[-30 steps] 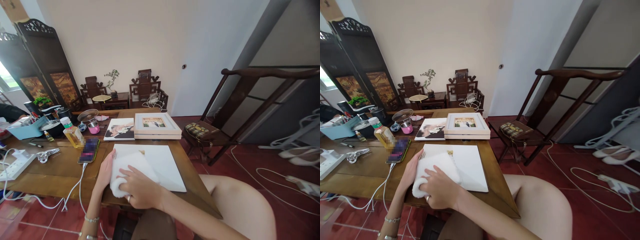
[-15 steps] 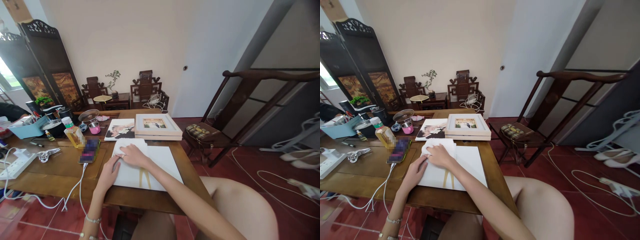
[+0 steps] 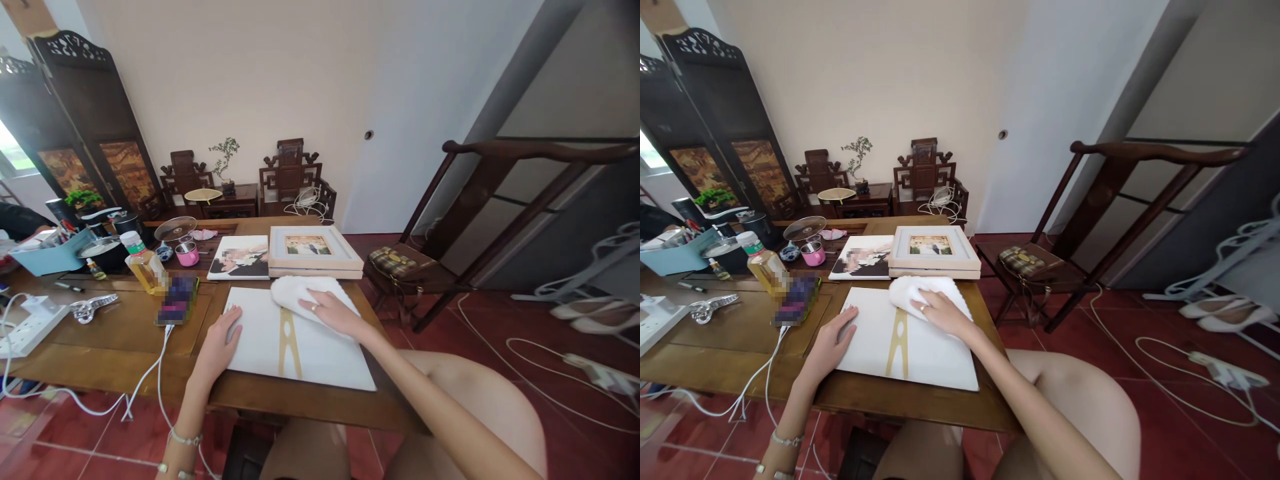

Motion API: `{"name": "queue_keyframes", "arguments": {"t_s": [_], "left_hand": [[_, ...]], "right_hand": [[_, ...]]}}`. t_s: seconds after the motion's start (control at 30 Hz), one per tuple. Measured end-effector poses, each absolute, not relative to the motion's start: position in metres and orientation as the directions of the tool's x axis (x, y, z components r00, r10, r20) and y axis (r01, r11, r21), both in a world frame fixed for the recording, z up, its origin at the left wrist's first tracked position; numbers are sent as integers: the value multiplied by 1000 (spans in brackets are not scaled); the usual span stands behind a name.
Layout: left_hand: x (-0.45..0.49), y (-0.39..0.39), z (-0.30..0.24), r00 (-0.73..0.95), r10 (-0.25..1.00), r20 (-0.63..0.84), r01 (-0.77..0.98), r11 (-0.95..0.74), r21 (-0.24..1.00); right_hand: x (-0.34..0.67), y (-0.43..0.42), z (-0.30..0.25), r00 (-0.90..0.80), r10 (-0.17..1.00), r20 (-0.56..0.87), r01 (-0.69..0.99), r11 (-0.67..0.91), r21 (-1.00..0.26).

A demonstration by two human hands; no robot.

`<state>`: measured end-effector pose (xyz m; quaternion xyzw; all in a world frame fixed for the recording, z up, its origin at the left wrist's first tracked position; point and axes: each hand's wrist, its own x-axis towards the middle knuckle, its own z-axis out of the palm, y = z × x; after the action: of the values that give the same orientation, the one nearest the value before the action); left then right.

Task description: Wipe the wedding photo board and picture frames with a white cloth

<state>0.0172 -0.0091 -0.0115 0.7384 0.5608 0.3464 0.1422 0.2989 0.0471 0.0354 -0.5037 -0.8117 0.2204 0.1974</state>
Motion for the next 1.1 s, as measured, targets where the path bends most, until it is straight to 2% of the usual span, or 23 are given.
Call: {"name": "queue_keyframes", "arguments": {"t_s": [0.13,0.2,0.37,0.47,0.63,0.87,0.97,1.1], "left_hand": [[17,-8,-13,129,920,370,731,-340,591],[17,-8,-13,127,922,366,733,-336,591],[17,-8,-12,124,932,340,738,-316,597],[17,-10,-12,122,931,345,740,-317,594],[17,-11,-13,123,925,360,738,-328,589],[15,-10,-12,131,920,369,733,-340,589],[15,-10,-12,134,920,369,729,-343,593],[17,-10,-12,126,928,350,736,-324,595]], "right_hand": [[330,31,19,-303,950,71,788,292,-543],[338,12,12,-294,952,87,805,295,-515],[352,-56,14,-540,830,137,716,539,-445],[357,-75,22,-636,763,117,653,613,-446],[353,-40,22,-597,793,121,701,589,-402],[331,39,16,-477,851,221,760,525,-383],[327,33,17,-479,846,235,754,533,-383],[328,-19,18,-551,788,273,716,615,-331]]}}
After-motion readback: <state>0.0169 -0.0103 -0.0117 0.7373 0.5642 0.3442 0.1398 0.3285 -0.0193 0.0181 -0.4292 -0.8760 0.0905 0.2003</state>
